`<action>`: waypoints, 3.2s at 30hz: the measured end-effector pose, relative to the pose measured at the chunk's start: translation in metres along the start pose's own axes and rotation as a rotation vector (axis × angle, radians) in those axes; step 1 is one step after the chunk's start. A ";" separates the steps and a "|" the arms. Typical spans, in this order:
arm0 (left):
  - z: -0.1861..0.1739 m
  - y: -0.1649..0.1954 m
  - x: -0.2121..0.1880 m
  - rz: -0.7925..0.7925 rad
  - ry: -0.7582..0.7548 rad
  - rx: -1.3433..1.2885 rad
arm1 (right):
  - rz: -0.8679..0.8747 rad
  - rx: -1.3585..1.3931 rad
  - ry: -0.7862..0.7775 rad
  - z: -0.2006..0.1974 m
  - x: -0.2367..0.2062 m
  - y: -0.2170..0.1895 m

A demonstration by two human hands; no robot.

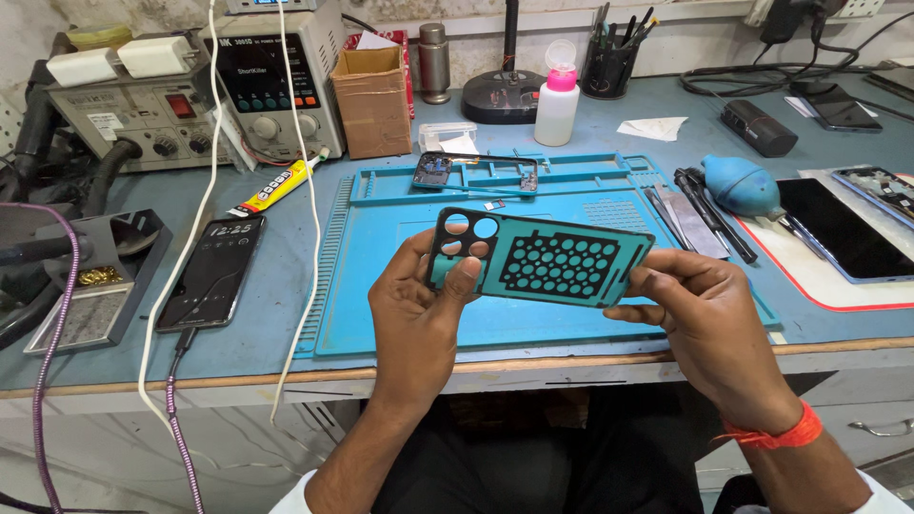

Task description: The person peels a protective backing off a teal phone rear housing and aligns it, then brushes dust off the phone frame with a small brush. They then open the phone, lift out the internal assembly, and use tweezers to work on the battery and internal components on a blue repair mat.

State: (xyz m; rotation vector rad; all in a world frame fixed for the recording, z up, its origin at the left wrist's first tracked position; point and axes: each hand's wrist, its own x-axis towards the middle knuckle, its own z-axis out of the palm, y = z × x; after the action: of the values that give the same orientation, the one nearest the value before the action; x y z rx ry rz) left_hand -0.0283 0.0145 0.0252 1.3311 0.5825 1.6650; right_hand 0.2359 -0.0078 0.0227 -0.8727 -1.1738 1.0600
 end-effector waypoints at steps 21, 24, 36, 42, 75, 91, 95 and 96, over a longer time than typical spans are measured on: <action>0.004 0.006 -0.007 0.083 -0.009 0.067 | -0.213 -0.552 0.066 0.013 -0.003 -0.012; 0.007 0.007 -0.010 0.109 -0.040 0.101 | -0.242 -0.679 0.110 0.016 -0.004 -0.014; 0.007 0.006 -0.010 0.119 -0.002 0.128 | -0.291 -0.858 0.206 0.007 -0.003 -0.010; -0.002 0.005 0.004 -0.158 0.082 -0.011 | -0.312 -0.297 -0.025 -0.016 0.000 -0.002; 0.017 0.000 -0.007 -0.226 -0.101 -0.037 | -0.117 -0.456 0.044 0.001 -0.005 -0.016; 0.015 0.006 -0.005 -0.278 -0.096 -0.077 | 0.001 -0.428 -0.053 -0.006 0.000 -0.016; 0.014 0.007 -0.003 -0.284 -0.093 -0.114 | 0.091 -0.403 -0.130 -0.012 0.004 -0.021; 0.013 0.006 -0.002 -0.281 -0.094 -0.131 | 0.122 -0.402 -0.144 -0.013 0.005 -0.022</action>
State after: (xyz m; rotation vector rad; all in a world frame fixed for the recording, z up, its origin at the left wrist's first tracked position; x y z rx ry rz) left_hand -0.0179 0.0070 0.0334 1.1675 0.5663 1.3813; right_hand 0.2530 -0.0092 0.0421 -1.2077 -1.5007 1.0137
